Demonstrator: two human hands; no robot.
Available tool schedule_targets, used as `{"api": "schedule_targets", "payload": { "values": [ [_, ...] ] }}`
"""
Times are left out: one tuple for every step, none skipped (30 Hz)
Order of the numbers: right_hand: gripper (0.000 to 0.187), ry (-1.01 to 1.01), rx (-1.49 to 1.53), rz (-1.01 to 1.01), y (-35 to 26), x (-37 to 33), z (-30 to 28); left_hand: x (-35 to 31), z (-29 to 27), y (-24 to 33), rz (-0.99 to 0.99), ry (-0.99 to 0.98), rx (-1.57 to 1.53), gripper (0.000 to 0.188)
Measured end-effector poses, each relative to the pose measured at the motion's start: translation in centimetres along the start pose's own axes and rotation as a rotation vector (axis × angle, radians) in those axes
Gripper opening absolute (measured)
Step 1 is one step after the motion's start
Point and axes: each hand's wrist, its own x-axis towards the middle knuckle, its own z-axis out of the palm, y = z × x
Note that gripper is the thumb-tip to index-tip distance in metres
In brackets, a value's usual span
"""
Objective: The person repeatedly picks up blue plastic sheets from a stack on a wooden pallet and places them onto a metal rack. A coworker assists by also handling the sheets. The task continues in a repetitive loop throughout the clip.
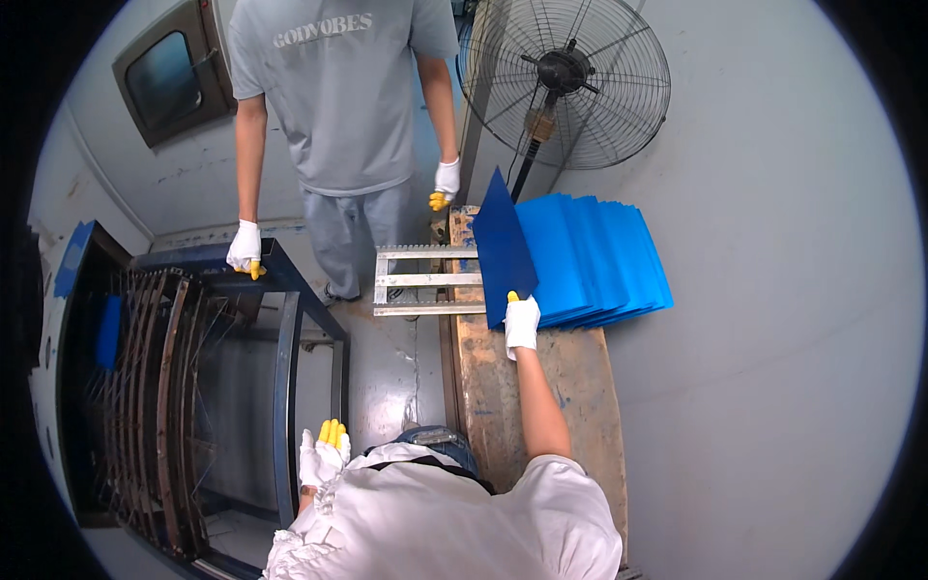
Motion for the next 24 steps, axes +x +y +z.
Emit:
{"api": "schedule_targets", "payload": {
  "values": [
    [0.02, -0.023, -0.029, 0.008, -0.1, -0.1, -0.1, 0.0, -0.1, -0.1, -0.006, -0.001, 0.004, 0.044],
    [0.021, -0.046, -0.058, 0.016, 0.0, -0.2, -0.2, 0.0, -0.1, -0.1, -0.007, 0.003, -0.002, 0.043],
    [0.021, -0.048, 0.009, 0.046, 0.8, 0.0, 0.0, 0.0, -0.1, -0.2, -0.008, 0.007, -0.007, 0.043],
    [0.021, -0.042, 0.078, 0.073, 1.6, 0.4, 0.1, 0.1, 0.0, -0.3, -0.015, 0.006, -0.008, 0.043],
    [0.022, -0.036, 0.148, 0.099, 2.5, 0.8, -0.1, 0.3, 0.0, -0.4, -0.017, 0.008, -0.004, 0.042],
    [0.022, -0.044, 0.19, 0.112, 2.3, 0.6, 0.0, 0.3, -0.1, -0.4, -0.013, 0.011, -0.009, 0.042],
    [0.022, -0.051, 0.233, 0.124, 2.2, 0.2, 0.1, 0.4, -0.3, -0.4, -0.009, 0.014, -0.014, 0.042],
    [0.022, -0.059, 0.276, 0.137, 1.9, 0.0, 0.1, 0.4, -0.4, -0.3, -0.008, 0.021, -0.014, 0.041],
    [0.02, -0.088, 0.304, 0.184, 1.9, 0.2, -0.1, 0.4, -0.5, -0.2, -0.011, 0.025, -0.013, 0.041],
    [0.019, -0.117, 0.332, 0.232, 2.1, 0.7, -0.5, 0.5, -0.5, -0.1, -0.014, 0.029, -0.011, 0.04],
    [0.017, -0.147, 0.359, 0.28, 2.3, 1.2, -0.9, 0.6, -0.5, -0.1, -0.014, 0.028, -0.006, 0.04],
    [0.018, -0.141, 0.387, 0.303, 2.6, 1.5, -1.1, 0.6, -0.5, -0.1, -0.014, 0.027, -0.001, 0.039],
    [0.019, -0.135, 0.415, 0.327, 3.0, 1.7, -1.3, 0.7, -0.6, -0.1, -0.013, 0.027, 0.003, 0.039],
    [0.02, -0.132, 0.441, 0.35, 3.4, 1.8, -1.4, 0.8, -0.9, 0.0, -0.017, 0.027, -0.004, 0.038],
    [0.021, -0.131, 0.466, 0.374, 3.6, 1.8, -1.4, 1.0, -1.4, 0.1, -0.02, 0.027, -0.012, 0.038],
    [0.022, -0.144, 0.333, 0.266, 4.4, 2.2, -1.7, 1.3, -1.5, 0.2, -0.03, 0.023, -0.017, 0.037],
    [0.023, -0.156, 0.199, 0.158, 5.3, 2.5, -1.9, 1.4, -1.5, 0.2, -0.039, 0.032, -0.021, 0.037],
    [0.023, -0.164, 0.173, 0.155, 5.2, 2.5, -1.8, 1.4, -1.8, 0.3, -0.041, 0.045, -0.03, 0.037],
    [0.023, -0.172, 0.148, 0.151, 5.2, 2.6, -1.7, 1.5, -1.9, 0.3, -0.042, 0.057, -0.039, 0.036],
    [0.022, -0.175, 0.229, 0.255, 3.6, 1.8, -1.4, 1.5, -2.3, 0.5, -0.039, 0.053, -0.046, 0.036],
    [0.022, -0.178, 0.308, 0.359, 2.7, 1.3, -1.0, 1.6, -2.7, 0.6, -0.035, 0.048, -0.054, 0.036],
    [0.021, -0.169, 0.346, 0.368, 3.1, 1.7, -1.3, 1.9, -2.8, 0.6, -0.043, 0.036, -0.052, 0.036],
    [0.02, -0.161, 0.385, 0.377, 3.7, 2.2, -1.7, 2.1, -2.7, 0.6, -0.05, 0.034, -0.053, 0.036],
    [0.019, -0.162, 0.42, 0.389, 3.8, 2.3, -1.6, 2.1, -2.8, 0.7, -0.048, 0.035, -0.059, 0.037]
  ]
}}
